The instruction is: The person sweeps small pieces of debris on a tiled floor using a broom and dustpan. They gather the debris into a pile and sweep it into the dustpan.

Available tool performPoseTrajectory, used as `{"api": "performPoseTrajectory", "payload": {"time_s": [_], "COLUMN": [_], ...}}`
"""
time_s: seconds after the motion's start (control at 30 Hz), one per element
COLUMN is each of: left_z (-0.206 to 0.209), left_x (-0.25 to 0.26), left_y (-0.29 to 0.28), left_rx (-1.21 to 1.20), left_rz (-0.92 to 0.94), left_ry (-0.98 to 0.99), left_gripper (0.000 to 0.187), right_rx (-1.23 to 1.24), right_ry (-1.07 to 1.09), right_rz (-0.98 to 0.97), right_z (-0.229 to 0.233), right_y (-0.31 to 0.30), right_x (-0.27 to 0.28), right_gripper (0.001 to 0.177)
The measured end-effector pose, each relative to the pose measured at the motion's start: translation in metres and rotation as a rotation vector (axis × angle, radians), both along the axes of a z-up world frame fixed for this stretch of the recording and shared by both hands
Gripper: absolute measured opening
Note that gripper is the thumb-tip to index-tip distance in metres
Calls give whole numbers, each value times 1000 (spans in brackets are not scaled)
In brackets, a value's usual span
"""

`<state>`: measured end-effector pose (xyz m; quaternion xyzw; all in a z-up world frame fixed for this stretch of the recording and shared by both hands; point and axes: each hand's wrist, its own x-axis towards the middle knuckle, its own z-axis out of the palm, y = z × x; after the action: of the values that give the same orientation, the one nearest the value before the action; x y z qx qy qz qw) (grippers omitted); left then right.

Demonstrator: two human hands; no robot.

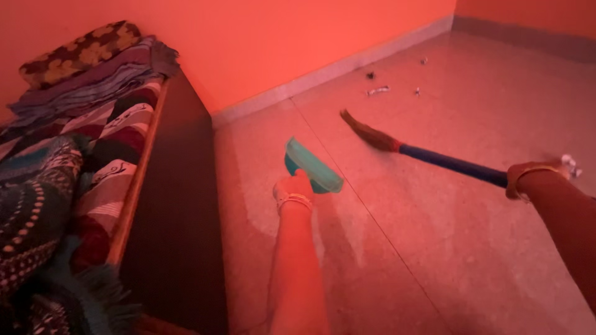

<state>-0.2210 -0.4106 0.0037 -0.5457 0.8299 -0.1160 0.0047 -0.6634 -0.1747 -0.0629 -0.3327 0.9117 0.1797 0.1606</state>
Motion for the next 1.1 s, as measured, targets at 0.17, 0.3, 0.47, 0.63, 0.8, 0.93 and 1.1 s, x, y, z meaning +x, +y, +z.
{"api": "performPoseTrajectory", "payload": {"time_s": [0.17, 0.3, 0.47, 0.63, 0.8, 0.93, 1.1], "left_z": [-28, -34, -12, 13, 31, 19, -10], "left_x": [14, 17, 19, 45, 78, 88, 94], "left_y": [-3, 5, 11, 23, 33, 28, 9], "left_rx": [-33, -3, -67, -171, -150, -136, -111], "left_rz": [12, 53, 58, 149, 222, 241, 263], "left_ry": [-52, 49, 83, 314, 377, 411, 554], "left_gripper": [23, 24, 25, 29, 33, 36, 39], "right_rx": [-132, -283, -328, -393, -343, -96, -126], "right_ry": [-88, -113, -95, -69, -49, -129, -210], "right_rz": [-24, -69, 21, 148, 581, 937, 1143], "right_z": [-61, -69, -30, 9, 31, 11, -18], "right_y": [3, 13, -7, -34, -32, -38, -43], "right_x": [-36, -7, 46, 70, 74, 123, 207], "right_gripper": [39, 47, 42, 41, 50, 61, 56]}}
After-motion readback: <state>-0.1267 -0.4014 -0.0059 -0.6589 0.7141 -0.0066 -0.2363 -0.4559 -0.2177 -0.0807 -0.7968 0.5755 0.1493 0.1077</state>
